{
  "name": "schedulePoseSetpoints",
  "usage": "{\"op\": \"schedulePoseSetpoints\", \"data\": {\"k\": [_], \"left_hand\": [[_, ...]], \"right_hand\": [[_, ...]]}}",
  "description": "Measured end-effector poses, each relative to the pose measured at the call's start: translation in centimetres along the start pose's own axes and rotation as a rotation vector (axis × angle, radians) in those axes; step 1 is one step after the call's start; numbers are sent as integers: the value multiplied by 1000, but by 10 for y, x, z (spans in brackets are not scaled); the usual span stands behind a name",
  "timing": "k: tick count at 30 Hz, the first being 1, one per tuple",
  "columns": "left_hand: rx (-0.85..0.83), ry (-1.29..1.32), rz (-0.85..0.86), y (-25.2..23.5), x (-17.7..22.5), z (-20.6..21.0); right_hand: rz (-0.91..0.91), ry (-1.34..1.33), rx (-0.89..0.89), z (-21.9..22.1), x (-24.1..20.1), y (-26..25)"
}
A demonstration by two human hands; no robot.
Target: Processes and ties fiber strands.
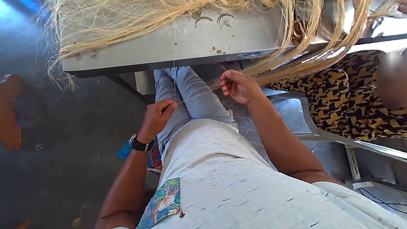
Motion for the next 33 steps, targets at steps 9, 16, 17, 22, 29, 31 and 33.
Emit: {"op": "schedulePoseSetpoints", "data": {"k": [9,16,17,22,29,31,33], "left_hand": [[-99,-282,5,18,-24,-65],[-127,-190,-48,22,-22,-94],[-129,-175,-53,20,-20,-95],[-206,-142,7,9,-2,-81],[-249,-29,111,-15,29,-31],[-213,-3,99,-17,32,-28],[-184,11,86,-14,30,-32]], "right_hand": [[24,37,559,-165,3,46],[251,474,866,-265,33,91],[352,736,839,-261,32,94],[275,1320,515,-147,-15,63],[-484,992,-542,134,-9,37],[-380,826,-648,165,12,34],[-319,759,-645,170,18,28]]}}
Point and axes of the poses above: each hand's wrist, its own y-axis away from the middle knuckle, its own z-axis out of the palm, x = y × z, the point moved 6 cm from there along -y, towards the middle knuckle
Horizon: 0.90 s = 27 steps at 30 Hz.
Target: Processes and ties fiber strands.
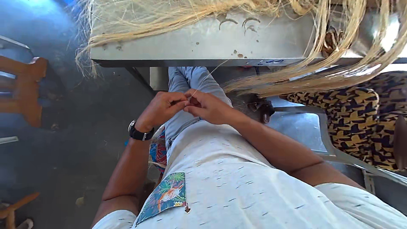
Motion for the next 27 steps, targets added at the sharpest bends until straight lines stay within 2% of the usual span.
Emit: {"op": "schedulePoseSetpoints", "data": {"k": [5,8,10,13,15,17,19,21,25,27], "left_hand": [[34,0,-6,4,-10,-13],[129,-109,-19,0,-16,-33],[280,-270,-38,2,-17,-60],[608,-504,-116,13,-3,-105],[813,-528,-67,20,16,-121],[864,-407,35,18,32,-117],[721,-164,89,9,48,-90],[469,29,61,0,60,-40],[46,85,197,-22,61,63],[-122,85,259,-25,57,95]], "right_hand": [[77,-45,29,-15,15,13],[132,-186,60,-23,32,24],[271,-381,133,-30,51,33],[510,-730,240,-37,86,43],[614,-869,268,-34,97,43],[660,-921,259,-25,95,36],[629,-949,172,-12,84,24],[575,-998,113,-1,69,12],[529,-843,141,-5,51,-3],[521,-855,142,-17,52,-6]]}}
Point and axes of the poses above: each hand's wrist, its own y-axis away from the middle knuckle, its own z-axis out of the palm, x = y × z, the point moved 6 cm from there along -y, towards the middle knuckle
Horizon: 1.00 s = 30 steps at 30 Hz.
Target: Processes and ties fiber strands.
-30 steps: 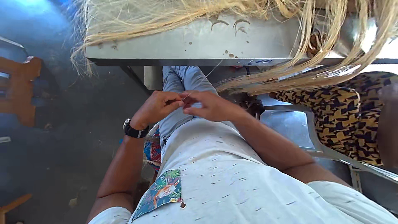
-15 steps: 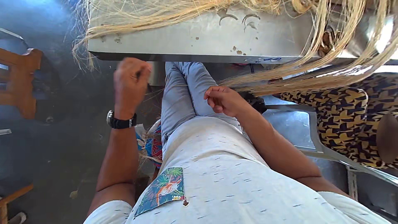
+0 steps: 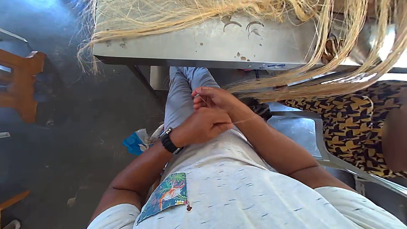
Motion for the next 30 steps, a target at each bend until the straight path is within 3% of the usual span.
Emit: {"op": "schedulePoseSetpoints", "data": {"k": [3,7,12,16,22,25,27,30], "left_hand": [[-110,93,-21,1,-8,10],[-50,296,-209,24,-32,-18],[209,308,-643,113,-103,-82],[546,393,-1012,217,-156,-118],[892,505,-1288,322,-194,-123],[895,259,-1539,346,-192,-120],[725,-78,-1673,347,-182,-127],[655,-448,-1512,308,-155,-149]], "right_hand": [[-41,-36,-9,-17,-14,0],[-100,9,107,-51,-23,0],[-51,28,257,-94,-1,8],[-22,-19,294,-117,22,22],[-62,-18,306,-121,32,39],[-89,-10,262,-122,29,39],[-116,16,241,-120,26,40],[-160,81,226,-107,19,45]]}}
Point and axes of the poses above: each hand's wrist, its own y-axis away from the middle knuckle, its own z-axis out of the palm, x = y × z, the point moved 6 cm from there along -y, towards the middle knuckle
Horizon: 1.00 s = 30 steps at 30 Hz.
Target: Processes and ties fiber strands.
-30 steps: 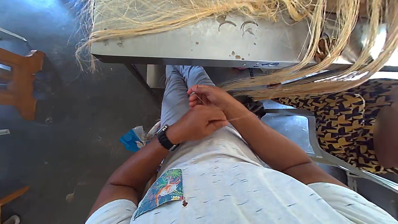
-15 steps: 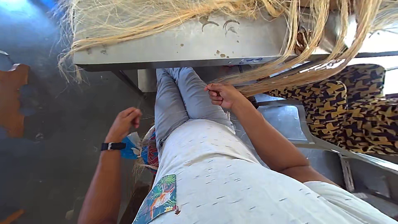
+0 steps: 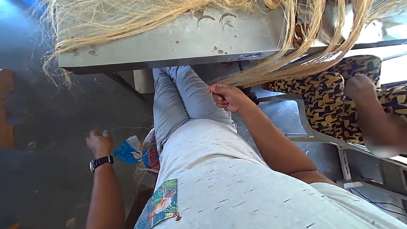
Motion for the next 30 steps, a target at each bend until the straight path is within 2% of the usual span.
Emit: {"op": "schedulePoseSetpoints", "data": {"k": [2,4,5,10,12,15,17,23,30], "left_hand": [[85,21,181,8,40,-11],[31,108,339,22,86,-10],[-65,173,419,35,110,-5],[-775,488,812,125,225,56],[-894,622,835,155,250,77],[-895,979,708,172,265,95],[-872,1119,655,174,267,95],[-827,1135,645,165,262,75],[-833,1200,597,158,257,82]], "right_hand": [[-30,35,-8,11,-5,6],[-40,48,-40,20,-8,6],[-43,47,-58,24,-9,5],[-83,65,-148,47,-17,5],[-89,63,-172,55,-20,5],[-99,49,-198,63,-21,7],[-102,51,-220,66,-21,9],[-90,56,-235,71,-16,8],[-115,44,-186,71,-15,6]]}}
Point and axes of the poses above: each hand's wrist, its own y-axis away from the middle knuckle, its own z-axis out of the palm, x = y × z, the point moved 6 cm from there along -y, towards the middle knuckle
